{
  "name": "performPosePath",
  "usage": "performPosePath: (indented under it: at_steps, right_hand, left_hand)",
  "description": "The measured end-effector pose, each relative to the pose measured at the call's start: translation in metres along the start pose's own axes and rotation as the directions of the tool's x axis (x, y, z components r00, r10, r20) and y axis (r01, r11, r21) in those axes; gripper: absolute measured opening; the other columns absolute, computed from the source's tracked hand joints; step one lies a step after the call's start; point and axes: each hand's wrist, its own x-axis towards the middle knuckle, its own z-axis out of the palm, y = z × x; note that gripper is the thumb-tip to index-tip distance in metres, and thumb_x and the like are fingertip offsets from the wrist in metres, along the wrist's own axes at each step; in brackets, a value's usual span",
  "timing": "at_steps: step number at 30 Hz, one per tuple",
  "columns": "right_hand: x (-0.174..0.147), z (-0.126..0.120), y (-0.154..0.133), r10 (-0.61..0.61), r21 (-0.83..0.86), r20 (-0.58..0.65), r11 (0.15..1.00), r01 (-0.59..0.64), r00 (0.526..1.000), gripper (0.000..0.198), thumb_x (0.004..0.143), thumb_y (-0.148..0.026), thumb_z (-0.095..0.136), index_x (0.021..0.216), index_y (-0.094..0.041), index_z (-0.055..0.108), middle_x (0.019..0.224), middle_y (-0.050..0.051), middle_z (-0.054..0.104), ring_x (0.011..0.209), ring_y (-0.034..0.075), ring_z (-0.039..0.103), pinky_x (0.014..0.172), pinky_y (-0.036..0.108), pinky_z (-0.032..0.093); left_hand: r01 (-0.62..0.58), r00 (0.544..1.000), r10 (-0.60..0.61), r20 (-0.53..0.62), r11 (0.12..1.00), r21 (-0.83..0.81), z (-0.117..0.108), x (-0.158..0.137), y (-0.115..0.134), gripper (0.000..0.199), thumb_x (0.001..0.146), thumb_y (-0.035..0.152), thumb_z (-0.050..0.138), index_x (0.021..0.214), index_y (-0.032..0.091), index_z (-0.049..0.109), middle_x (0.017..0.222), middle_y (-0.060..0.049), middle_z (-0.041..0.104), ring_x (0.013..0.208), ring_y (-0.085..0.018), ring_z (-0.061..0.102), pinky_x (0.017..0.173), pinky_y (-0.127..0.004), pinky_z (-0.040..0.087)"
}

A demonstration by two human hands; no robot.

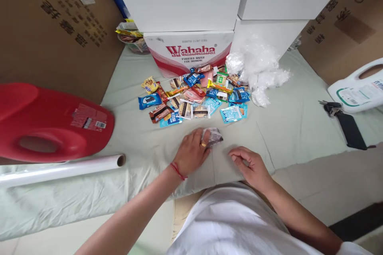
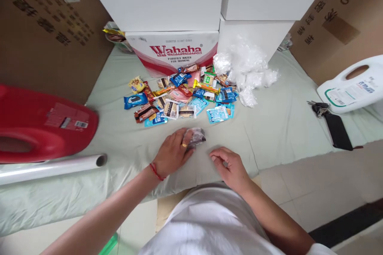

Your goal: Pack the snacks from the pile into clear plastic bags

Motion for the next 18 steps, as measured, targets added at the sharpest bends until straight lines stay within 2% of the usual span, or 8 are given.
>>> performPosePath:
  at_steps: [2,4,5,7,9,11,13,18]
  right_hand:
    - [0.003,-0.005,0.004,0.061,0.079,-0.045,0.995,-0.057,0.997,0.025,0.102,-0.041,0.057,0.1,-0.023,0.075,0.092,0.005,0.071,0.084,0.018,0.064,0.074,0.029,0.05]
    - [0.006,-0.008,0.007,0.15,0.207,-0.073,0.969,-0.133,0.986,0.029,0.099,-0.047,0.06,0.098,-0.023,0.076,0.088,0.004,0.07,0.075,0.017,0.06,0.068,0.028,0.048]
    - [0.008,-0.008,0.008,0.199,0.291,-0.075,0.942,-0.17,0.977,0.031,0.098,-0.051,0.062,0.1,-0.023,0.076,0.089,0.004,0.07,0.072,0.016,0.058,0.066,0.028,0.048]
    - [0.014,-0.006,0.005,0.278,0.466,-0.05,0.856,-0.224,0.959,0.038,0.095,-0.057,0.065,0.111,-0.024,0.074,0.101,0.006,0.072,0.071,0.015,0.057,0.065,0.029,0.049]
    - [0.02,-0.003,0.0,0.297,0.609,0.0,0.758,-0.235,0.955,0.048,0.092,-0.061,0.067,0.125,-0.026,0.07,0.12,0.008,0.071,0.083,0.017,0.062,0.072,0.031,0.053]
    - [0.026,0.0,-0.007,0.265,0.703,0.053,0.675,-0.224,0.963,0.056,0.09,-0.063,0.069,0.132,-0.026,0.066,0.13,0.009,0.067,0.1,0.021,0.064,0.084,0.035,0.055]
    - [0.03,0.002,-0.012,0.251,0.755,0.075,0.618,-0.22,0.965,0.059,0.086,-0.06,0.075,0.133,-0.026,0.065,0.131,0.01,0.067,0.112,0.024,0.063,0.091,0.039,0.055]
    - [0.026,-0.002,-0.012,0.397,0.752,-0.063,0.622,-0.218,0.916,0.052,0.079,-0.052,0.084,0.121,-0.026,0.067,0.117,0.007,0.071,0.099,0.023,0.066,0.074,0.033,0.056]
  left_hand:
    - [0.134,0.991,-0.134,0.004,0.981,-0.142,-0.008,0.013,-0.004,0.048,0.1,0.032,0.051,0.143,0.012,0.05,0.136,-0.026,0.061,0.125,-0.039,0.061,0.103,-0.057,0.049]
    - [0.257,0.96,-0.278,0.012,0.867,-0.427,-0.017,0.023,0.0,0.046,0.099,0.039,0.054,0.137,0.013,0.052,0.126,-0.021,0.066,0.116,-0.035,0.066,0.098,-0.052,0.055]
    - [0.299,0.94,-0.339,0.048,0.743,-0.6,-0.021,0.027,0.005,0.048,0.098,0.046,0.055,0.134,0.015,0.052,0.122,-0.019,0.067,0.11,-0.033,0.068,0.092,-0.048,0.058]
    - [0.335,0.907,-0.377,0.187,0.379,-0.863,-0.025,0.031,0.022,0.053,0.097,0.06,0.054,0.128,0.017,0.052,0.117,-0.014,0.067,0.098,-0.029,0.072,0.08,-0.042,0.062]
    - [0.334,0.896,-0.323,0.303,0.043,-0.942,-0.023,0.035,0.043,0.057,0.095,0.068,0.053,0.123,0.018,0.053,0.115,-0.012,0.067,0.092,-0.026,0.073,0.072,-0.038,0.063]
    - [0.317,0.888,-0.312,0.337,-0.115,-0.942,-0.017,0.038,0.064,0.059,0.093,0.07,0.055,0.121,0.018,0.053,0.117,-0.013,0.068,0.092,-0.026,0.073,0.07,-0.036,0.063]
    - [0.309,0.873,-0.36,0.329,-0.113,-0.944,-0.01,0.043,0.079,0.059,0.091,0.071,0.057,0.117,0.019,0.054,0.118,-0.013,0.068,0.096,-0.026,0.072,0.068,-0.035,0.062]
    - [0.408,0.866,-0.378,0.326,0.158,-0.899,0.005,0.054,0.103,0.063,0.09,0.079,0.051,0.11,0.019,0.051,0.103,-0.014,0.071,0.081,-0.027,0.072,0.059,-0.037,0.06]
